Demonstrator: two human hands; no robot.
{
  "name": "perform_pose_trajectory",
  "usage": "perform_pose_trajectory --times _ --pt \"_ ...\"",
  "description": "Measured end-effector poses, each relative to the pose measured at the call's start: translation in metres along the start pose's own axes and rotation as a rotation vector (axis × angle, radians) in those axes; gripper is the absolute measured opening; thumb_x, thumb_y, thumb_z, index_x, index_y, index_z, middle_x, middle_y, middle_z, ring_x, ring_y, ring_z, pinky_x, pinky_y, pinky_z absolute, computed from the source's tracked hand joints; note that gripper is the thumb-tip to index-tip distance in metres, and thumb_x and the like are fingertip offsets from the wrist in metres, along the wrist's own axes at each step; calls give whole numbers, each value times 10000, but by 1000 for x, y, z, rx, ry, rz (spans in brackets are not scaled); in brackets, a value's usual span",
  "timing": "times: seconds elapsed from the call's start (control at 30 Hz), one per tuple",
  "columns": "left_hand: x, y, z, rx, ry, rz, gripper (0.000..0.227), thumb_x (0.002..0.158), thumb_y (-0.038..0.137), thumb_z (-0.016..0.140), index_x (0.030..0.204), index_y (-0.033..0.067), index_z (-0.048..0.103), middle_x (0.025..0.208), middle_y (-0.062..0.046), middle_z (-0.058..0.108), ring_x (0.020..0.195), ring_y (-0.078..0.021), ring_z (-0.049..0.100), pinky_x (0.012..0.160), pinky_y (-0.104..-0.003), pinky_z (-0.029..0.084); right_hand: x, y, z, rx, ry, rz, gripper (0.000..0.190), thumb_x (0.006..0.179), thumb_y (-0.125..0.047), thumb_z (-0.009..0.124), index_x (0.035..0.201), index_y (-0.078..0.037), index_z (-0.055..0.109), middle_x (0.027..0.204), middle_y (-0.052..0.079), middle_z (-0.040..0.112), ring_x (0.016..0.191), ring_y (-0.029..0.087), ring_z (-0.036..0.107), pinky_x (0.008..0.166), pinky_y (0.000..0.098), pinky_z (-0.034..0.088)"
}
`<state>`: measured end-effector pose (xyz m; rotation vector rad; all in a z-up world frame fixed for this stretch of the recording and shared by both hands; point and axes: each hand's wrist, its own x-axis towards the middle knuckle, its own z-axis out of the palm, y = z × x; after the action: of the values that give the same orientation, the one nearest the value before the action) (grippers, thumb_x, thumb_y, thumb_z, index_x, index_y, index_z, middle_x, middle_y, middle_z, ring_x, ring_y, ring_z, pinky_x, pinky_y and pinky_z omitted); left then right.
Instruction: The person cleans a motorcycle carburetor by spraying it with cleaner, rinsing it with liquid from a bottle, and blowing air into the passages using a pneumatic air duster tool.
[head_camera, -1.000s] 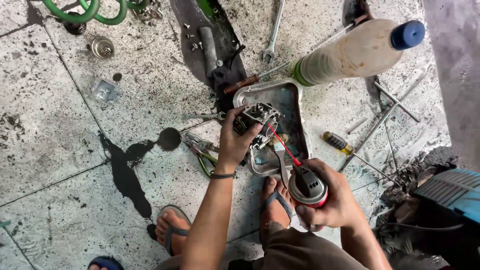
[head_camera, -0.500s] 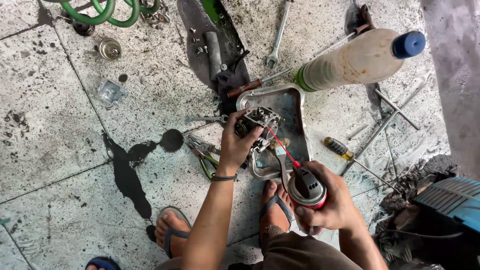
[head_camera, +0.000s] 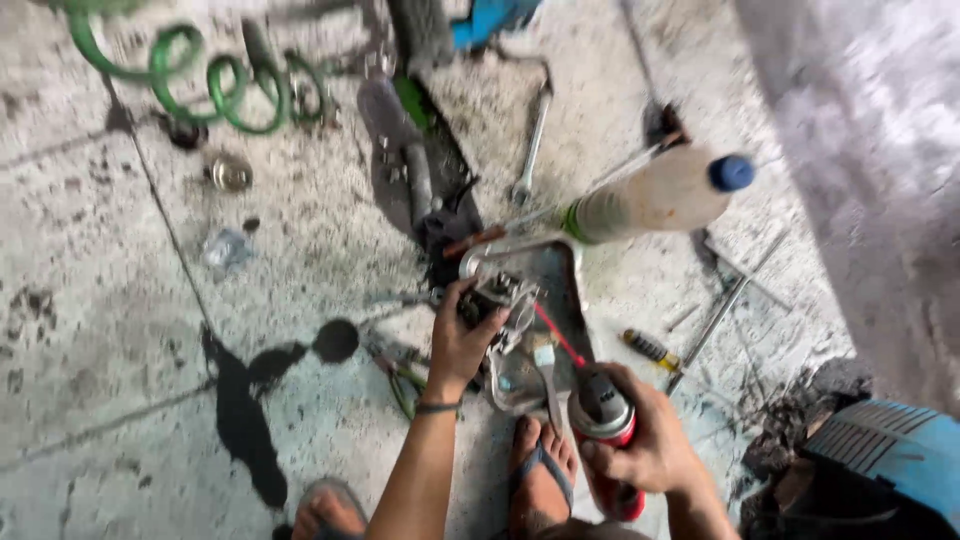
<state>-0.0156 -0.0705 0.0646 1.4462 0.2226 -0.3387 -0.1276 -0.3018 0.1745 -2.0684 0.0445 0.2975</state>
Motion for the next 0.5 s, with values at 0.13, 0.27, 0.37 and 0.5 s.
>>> perform_pose_trajectory --times 0.13,0.27,0.37,0.5 --pt "3 -10 2 39 23 22 510 804 318 803 1238 141 600 1181 -72 696 1105 -205 669 924 -335 533 7 -21 -4 75 6 0 757 619 -481 770 1236 -60 650 966 2 755 819 111 660 718 294 570" --pt "3 -3 8 26 6 -23 523 800 290 802 1267 159 606 1217 -100 700 1120 -251 689 927 -371 557 12 -50 -9 220 -42 35 735 678 -509 814 1230 -49 662 1016 28 753 881 118 660 765 279 559" --pt "4 -12 12 -4 51 -44 494 787 196 820 1243 156 636 1221 -114 737 1118 -252 714 947 -361 571 9 -33 -9 255 -48 41 759 678 -556 835 1233 -65 673 1005 20 759 906 104 644 787 267 534" --pt "1 9 18 49 94 -112 511 771 220 848 1241 164 656 1193 -101 766 1064 -235 730 888 -347 590 11 10 -13 -33 -54 143 671 699 -531 862 1281 -251 682 1165 -59 850 1069 21 754 910 266 567"
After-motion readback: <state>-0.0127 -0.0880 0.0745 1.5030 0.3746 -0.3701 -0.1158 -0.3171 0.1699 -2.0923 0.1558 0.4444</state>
